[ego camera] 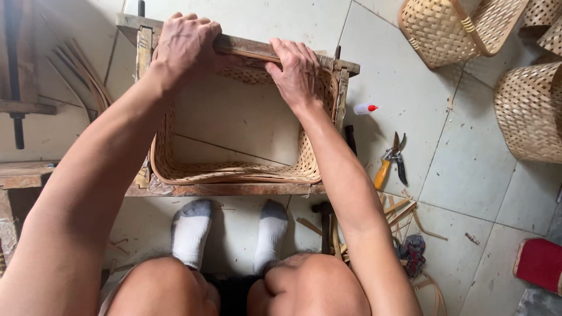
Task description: The person assembles a rectangular woven basket by fitting a pre-woven body into a wooden frame, then secures and trims bamboo strips along the rim using a hammer and scissors.
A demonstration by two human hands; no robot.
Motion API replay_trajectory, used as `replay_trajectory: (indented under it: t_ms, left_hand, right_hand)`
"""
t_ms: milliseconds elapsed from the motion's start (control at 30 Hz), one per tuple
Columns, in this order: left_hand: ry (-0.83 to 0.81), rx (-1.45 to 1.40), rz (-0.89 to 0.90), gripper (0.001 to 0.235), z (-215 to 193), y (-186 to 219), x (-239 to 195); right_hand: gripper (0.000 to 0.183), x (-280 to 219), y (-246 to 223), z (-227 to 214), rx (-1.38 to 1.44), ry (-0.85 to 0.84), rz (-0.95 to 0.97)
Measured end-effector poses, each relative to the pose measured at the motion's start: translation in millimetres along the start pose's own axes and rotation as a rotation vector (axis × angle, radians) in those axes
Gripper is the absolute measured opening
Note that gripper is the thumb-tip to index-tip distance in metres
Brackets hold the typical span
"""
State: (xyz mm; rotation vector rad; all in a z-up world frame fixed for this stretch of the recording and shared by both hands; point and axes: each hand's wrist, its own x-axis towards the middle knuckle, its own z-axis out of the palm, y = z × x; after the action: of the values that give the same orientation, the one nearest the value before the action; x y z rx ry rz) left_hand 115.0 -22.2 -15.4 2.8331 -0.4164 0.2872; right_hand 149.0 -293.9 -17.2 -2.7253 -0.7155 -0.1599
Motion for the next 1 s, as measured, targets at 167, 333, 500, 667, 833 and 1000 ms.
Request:
replay_trajectory:
  t_ms: [167, 333, 500, 667, 833, 1000]
  left_hand:
    - [0.026, 0.035, -0.036, 0.073, -12.3, 5.8, 5.4]
    - [-0.061, 0.004, -0.062, 0.073, 0.1, 2.8, 0.0]
    - [-0.138, 0.19, -0.152, 0.078, -5.8, 17.1, 14.5]
    - [0.499, -0.293, -0.114, 0.081, -68.4, 45.6, -153.7]
    - [0.669, -0.491, -0.665, 0.028, -170.1, 107.1, -397.2]
    - [0.736, -0.505, -1.163, 0.026, -179.2, 170.4, -514.3]
  right_hand:
    - [0.048, 12.6, -10.6, -13.7, -0.021, -0.005, -0.025]
    - [0.043, 5.2, -20.2, -23.2, -0.022, -0.051, -0.018]
    - [0.068, 8.9, -35.4, -54.1, -0.016, -0.138, -0.047]
    - [0.102, -56.8, -52.6, -92.9, -0.037, -0.178, -0.007]
    - [0.082, -108.5, -74.0, -137.0, 0.091, -0.213, -0.029]
    - [0.081, -102.9, -91.9, -164.5, 0.002, -0.269, 0.135]
